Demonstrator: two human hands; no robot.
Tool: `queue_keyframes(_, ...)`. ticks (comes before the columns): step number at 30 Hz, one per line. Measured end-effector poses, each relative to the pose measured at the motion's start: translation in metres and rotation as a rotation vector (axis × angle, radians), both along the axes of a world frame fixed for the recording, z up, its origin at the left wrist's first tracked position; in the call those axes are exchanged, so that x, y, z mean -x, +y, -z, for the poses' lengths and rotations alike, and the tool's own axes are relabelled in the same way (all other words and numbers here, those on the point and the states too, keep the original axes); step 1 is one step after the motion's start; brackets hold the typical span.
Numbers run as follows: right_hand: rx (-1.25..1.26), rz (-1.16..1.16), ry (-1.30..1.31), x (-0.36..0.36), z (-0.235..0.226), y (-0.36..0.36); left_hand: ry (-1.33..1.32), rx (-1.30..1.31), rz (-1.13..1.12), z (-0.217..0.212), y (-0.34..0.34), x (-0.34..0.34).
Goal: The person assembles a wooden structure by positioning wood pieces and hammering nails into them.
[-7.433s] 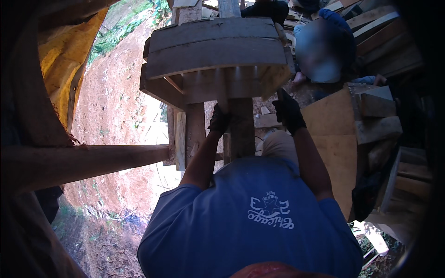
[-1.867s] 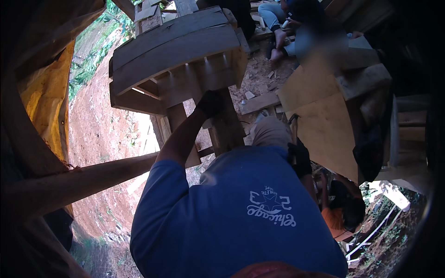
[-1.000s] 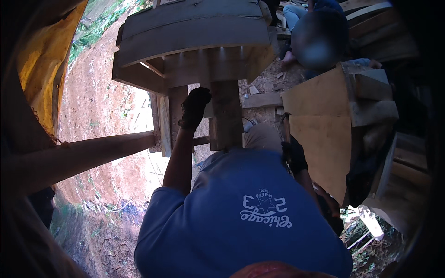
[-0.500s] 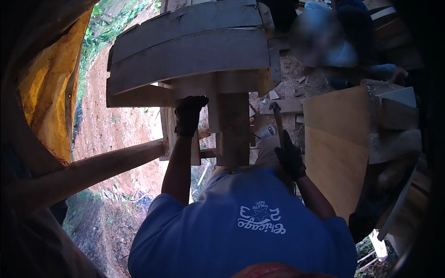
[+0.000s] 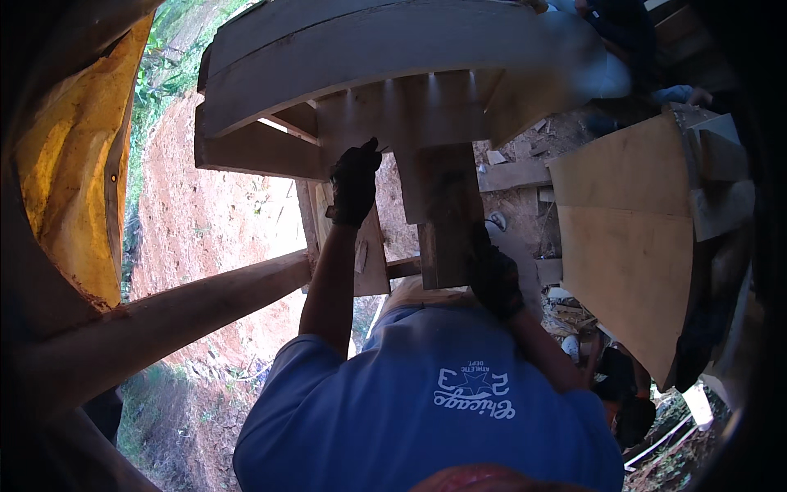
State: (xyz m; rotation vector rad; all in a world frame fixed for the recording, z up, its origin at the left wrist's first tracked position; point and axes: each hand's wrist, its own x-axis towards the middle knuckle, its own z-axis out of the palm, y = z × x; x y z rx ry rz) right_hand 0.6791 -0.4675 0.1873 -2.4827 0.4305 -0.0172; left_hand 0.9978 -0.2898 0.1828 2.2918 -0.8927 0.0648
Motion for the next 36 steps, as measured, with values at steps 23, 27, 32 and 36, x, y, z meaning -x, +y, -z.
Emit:
queue_keyframes(23,0.343,0.122,-0.012,0.026,0.077,0.049,-0.134,0.265,0.214,0.001,-0.009,-0.022)
queue_keyframes(27,0.386,0.098,0.056,0.025,0.08,0.058,-0.436,0.205,0.18,0.007,-0.032,-0.081)
queue_keyframes(32,0.101,0.254,0.014,0.018,0.065,0.063,-0.301,0.03,0.118,0.015,-0.07,-0.124)
queue_keyframes(36,-0.135,0.299,0.064,0.022,0.062,0.061,-0.461,-0.061,0.128,0.036,-0.092,-0.159)
